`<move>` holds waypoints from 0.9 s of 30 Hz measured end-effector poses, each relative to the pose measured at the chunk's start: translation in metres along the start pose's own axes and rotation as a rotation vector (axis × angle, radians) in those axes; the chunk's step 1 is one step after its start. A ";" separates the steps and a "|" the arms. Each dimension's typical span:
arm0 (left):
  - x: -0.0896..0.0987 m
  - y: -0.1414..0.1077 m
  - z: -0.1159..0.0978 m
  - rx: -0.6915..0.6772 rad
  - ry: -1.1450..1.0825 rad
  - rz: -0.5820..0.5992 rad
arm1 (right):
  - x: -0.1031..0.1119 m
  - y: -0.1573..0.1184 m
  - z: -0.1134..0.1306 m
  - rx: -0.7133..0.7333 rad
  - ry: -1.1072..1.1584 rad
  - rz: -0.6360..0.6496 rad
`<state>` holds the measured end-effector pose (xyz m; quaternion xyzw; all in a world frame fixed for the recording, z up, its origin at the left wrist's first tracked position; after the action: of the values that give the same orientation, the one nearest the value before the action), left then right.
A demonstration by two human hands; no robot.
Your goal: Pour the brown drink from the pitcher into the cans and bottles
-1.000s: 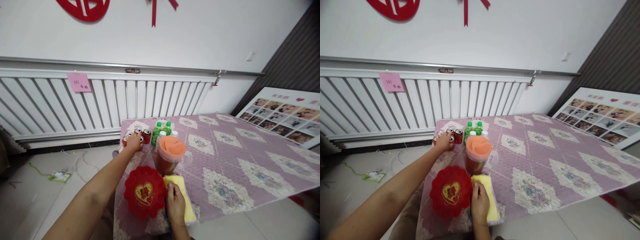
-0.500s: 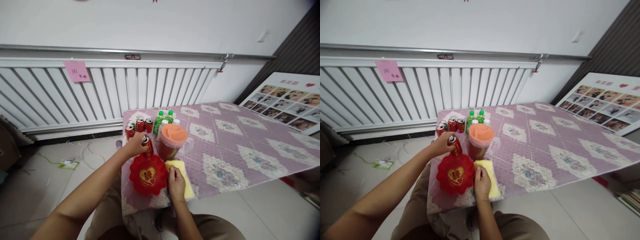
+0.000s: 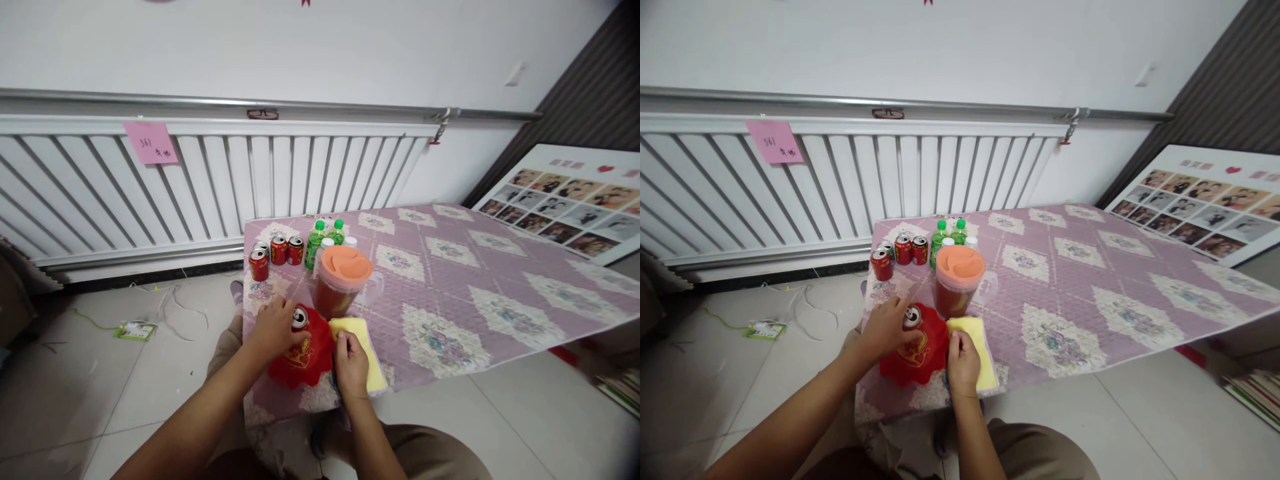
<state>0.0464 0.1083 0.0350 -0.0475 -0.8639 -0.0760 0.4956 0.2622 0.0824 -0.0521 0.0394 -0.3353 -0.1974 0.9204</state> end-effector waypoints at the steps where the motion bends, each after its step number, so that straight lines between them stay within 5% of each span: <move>1: -0.002 0.000 0.002 0.016 -0.008 -0.006 | 0.000 0.000 0.000 0.002 0.000 -0.001; 9: -0.013 -0.009 0.021 -0.021 -0.382 -0.119 | 0.001 -0.001 -0.001 -0.016 -0.007 0.006; 14: -0.025 -0.013 0.034 -0.015 -0.579 -0.091 | 0.001 -0.001 0.000 -0.011 -0.001 0.018; 27: -0.040 -0.013 0.036 0.028 -0.684 -0.096 | -0.001 -0.001 -0.004 -0.001 -0.019 0.014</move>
<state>0.0334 0.1020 -0.0183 -0.0227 -0.9823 -0.0670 0.1737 0.2638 0.0811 -0.0558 0.0345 -0.3439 -0.1915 0.9186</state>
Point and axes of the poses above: each hand's wrist, its own y-axis towards the middle knuckle, its own x-axis out of the back of the hand, z = x × y, the point moved 8 cm from there along y, towards the middle knuckle, and after that the axes turned 9 degrees about -y, right-handed, at the moved point
